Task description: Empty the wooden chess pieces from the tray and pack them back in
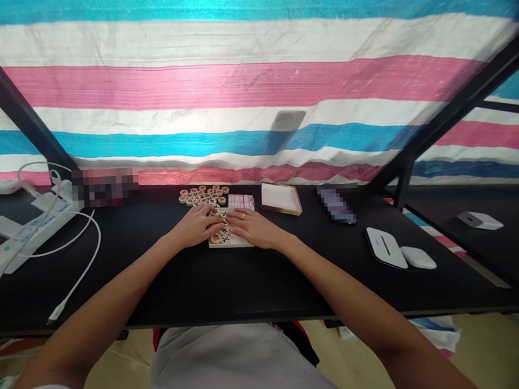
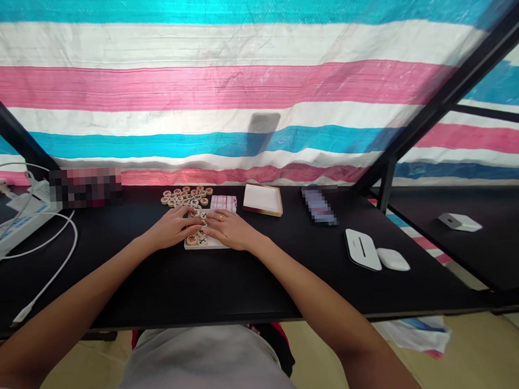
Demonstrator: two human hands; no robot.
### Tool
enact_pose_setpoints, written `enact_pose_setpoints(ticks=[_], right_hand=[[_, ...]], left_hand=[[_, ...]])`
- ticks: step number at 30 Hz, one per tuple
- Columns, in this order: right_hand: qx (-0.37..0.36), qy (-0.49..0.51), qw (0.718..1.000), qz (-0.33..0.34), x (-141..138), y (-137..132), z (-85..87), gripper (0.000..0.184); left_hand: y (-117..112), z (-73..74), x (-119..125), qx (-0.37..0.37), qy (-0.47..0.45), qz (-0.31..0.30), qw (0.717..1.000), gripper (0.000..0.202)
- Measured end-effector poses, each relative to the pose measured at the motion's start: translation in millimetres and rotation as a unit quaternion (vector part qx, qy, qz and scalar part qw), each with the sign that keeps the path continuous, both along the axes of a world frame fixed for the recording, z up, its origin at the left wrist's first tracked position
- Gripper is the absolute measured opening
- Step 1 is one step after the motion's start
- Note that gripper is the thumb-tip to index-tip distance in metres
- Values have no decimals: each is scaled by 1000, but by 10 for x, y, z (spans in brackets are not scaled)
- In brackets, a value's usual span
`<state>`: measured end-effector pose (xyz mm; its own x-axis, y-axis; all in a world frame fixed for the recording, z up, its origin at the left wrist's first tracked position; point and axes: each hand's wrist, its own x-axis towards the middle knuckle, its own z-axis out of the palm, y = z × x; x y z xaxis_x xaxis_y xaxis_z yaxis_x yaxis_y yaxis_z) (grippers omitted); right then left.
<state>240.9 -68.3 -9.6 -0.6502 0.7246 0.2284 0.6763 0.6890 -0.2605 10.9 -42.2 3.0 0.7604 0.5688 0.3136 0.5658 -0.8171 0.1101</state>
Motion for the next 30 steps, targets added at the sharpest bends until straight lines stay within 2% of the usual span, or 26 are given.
enact_pose_setpoints(ticks=[7, 11, 15, 17, 21, 25, 30], right_hand=[[-16, 50, 998, -28, 29, -12, -3, 56], [-40, 38, 998, -2, 47, -13, 12, 53], [-29, 48, 998, -3, 48, -26, 8, 52], [-10, 67, 998, -10, 54, -32, 0, 52], [23, 96, 994, -46, 77, -27, -13, 47], [34, 109, 992, -62, 90, -11, -31, 43], [29, 108, 992, -63, 95, -6, -48, 39]], left_hand=[[-2, 13, -2, -3, -1, -5, 1000, 38], [0, -4, -7, -5, -10, -10, 1000, 39], [-12, -3, 1, -9, -29, -2, 1000, 41], [-10, 17, -6, -6, -52, 23, 998, 42], [90, 31, -118, 22, -94, 124, 988, 37], [290, -54, -325, 48, -35, 192, 980, 29], [396, -145, -426, 57, 30, 208, 976, 26]])
